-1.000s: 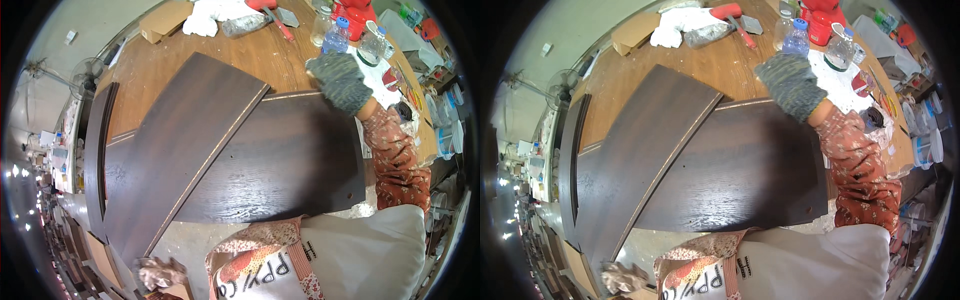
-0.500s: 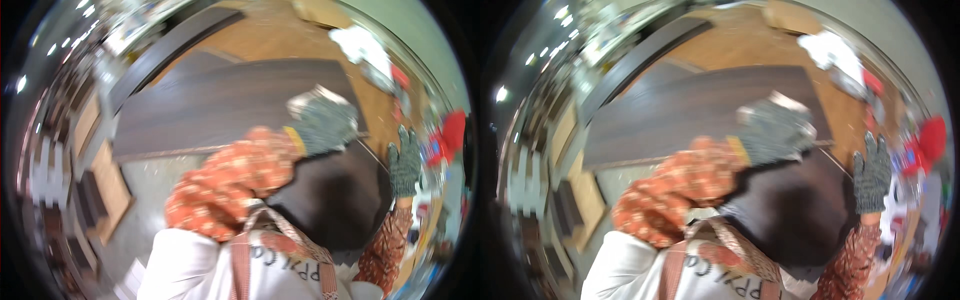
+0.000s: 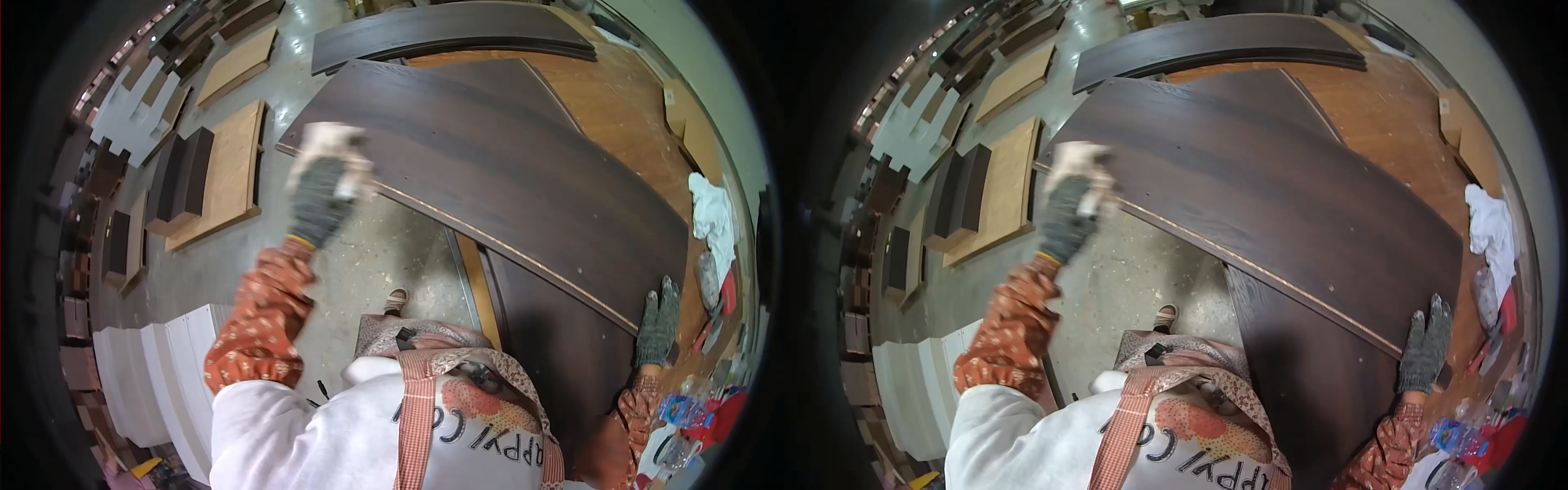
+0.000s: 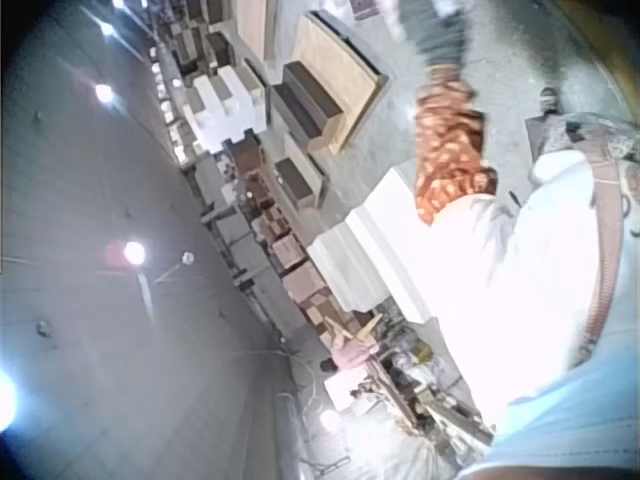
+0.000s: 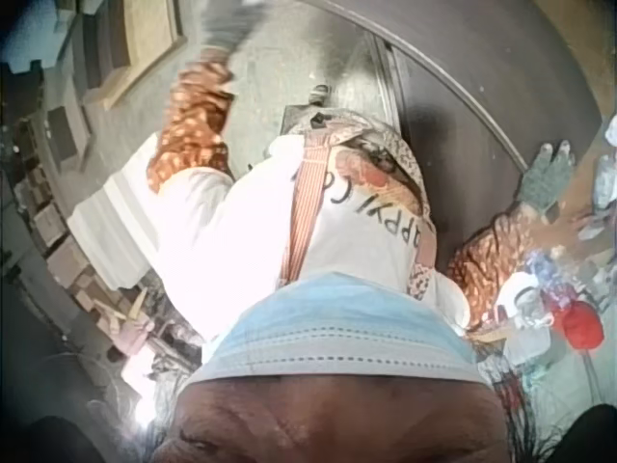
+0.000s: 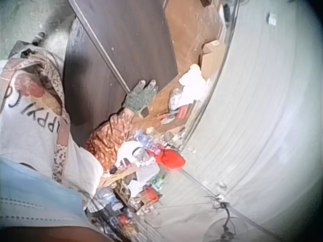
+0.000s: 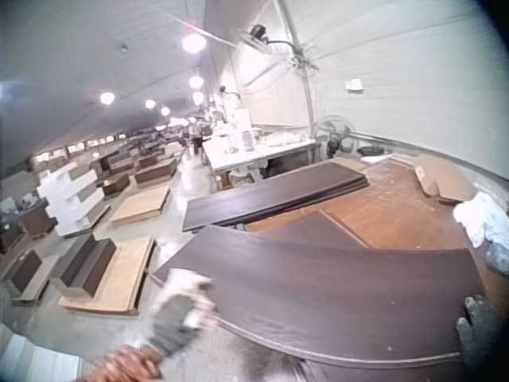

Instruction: The person cleans dark wood furniture panels by hand using a cloth and a sponge. The person wipes the surfaces with the cloth, applies liquid from a bottle, and uses a sponge to clean along the edges and grooves of the panels.

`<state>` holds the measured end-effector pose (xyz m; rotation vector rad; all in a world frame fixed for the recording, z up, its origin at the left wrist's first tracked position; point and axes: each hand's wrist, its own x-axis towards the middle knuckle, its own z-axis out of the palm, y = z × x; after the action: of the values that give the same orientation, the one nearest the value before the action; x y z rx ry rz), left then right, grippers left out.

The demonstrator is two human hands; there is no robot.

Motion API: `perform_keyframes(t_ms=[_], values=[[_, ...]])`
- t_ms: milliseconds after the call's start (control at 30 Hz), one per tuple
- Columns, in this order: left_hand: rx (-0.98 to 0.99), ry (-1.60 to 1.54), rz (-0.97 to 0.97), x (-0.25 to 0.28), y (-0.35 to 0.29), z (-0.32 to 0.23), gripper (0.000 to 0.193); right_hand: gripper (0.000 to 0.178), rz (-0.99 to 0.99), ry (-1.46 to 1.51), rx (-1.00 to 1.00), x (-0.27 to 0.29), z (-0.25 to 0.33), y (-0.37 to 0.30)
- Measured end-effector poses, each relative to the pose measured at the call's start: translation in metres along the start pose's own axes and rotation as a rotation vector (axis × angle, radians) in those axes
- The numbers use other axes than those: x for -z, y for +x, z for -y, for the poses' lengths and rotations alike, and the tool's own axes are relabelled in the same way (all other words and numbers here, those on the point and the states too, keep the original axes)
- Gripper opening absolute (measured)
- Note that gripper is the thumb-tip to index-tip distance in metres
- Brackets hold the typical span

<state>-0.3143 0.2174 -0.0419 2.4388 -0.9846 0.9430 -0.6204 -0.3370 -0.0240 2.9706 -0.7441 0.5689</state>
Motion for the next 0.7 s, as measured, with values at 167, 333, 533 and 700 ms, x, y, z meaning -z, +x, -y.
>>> perform_keyframes(t_ms=[167,333,533,700], values=[[1.520,-0.546,-0.083,0.092,-0.071,0.163,0.032,0.043,-0.002,0.111,-0.002,-0.004,0.001,0.006],[0.602,-0.442,-0.082,0.091,0.002,0.036,0.031,0.043,0.053,0.095,-0.095,0.001,0.002,0.003],[-0.096,-0.935,0.010,0.018,0.038,0.012,0.032,0.046,0.041,-0.209,-0.179,-0.036,-0.028,0.016],[0.561,-0.485,0.156,0.077,0.025,0.161,0.022,0.049,0.086,-0.216,-0.415,-0.021,-0.006,0.010]])
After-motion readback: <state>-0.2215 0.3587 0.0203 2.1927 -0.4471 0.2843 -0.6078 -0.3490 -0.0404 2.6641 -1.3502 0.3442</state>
